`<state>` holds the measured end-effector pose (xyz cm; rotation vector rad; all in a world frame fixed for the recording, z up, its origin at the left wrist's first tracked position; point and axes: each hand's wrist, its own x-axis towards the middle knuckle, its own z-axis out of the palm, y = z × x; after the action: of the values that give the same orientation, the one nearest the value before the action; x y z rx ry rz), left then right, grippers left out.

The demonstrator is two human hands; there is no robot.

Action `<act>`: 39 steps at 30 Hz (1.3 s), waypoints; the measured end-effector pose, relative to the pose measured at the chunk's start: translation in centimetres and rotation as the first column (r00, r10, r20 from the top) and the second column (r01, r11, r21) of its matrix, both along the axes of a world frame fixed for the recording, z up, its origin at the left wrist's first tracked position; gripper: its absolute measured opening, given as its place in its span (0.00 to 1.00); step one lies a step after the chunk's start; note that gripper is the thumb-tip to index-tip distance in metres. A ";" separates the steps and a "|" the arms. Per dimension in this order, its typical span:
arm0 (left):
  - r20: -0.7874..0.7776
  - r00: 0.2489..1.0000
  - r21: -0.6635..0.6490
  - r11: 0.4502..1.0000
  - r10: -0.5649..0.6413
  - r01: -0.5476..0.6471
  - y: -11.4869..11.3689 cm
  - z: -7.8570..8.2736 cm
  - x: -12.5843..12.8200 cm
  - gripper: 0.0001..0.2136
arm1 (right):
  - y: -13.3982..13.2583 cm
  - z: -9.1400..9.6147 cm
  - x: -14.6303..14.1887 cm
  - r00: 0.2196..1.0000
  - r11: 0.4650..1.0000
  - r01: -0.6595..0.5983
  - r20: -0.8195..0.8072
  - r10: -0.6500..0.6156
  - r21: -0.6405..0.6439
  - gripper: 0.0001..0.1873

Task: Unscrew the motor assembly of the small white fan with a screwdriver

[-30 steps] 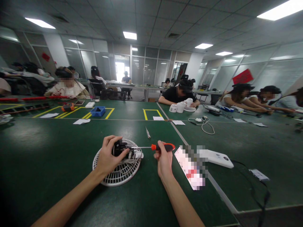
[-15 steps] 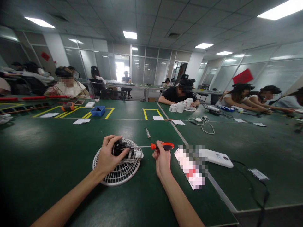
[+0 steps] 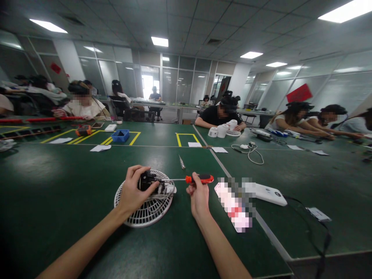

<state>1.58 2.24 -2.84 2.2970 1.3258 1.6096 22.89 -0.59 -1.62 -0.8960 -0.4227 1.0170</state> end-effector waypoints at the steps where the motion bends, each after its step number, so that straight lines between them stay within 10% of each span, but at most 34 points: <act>1: 0.000 1.000 -0.003 1.000 -0.001 0.001 0.0 0.0 0.0 0.22 | -0.1 0.1 0.0 1.000 1.000 -0.002 -0.015 0.001 -0.014 0.21; 39: 0.038 0.999 0.001 0.999 -0.034 0.034 0.1 -0.1 0.0 0.16 | 0.2 -0.2 0.2 0.999 0.997 0.037 -0.021 -0.038 -0.070 0.28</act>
<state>1.61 2.36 -2.91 2.2641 1.2712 1.6353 23.07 -0.41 -1.83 -0.9507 -0.3522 1.0116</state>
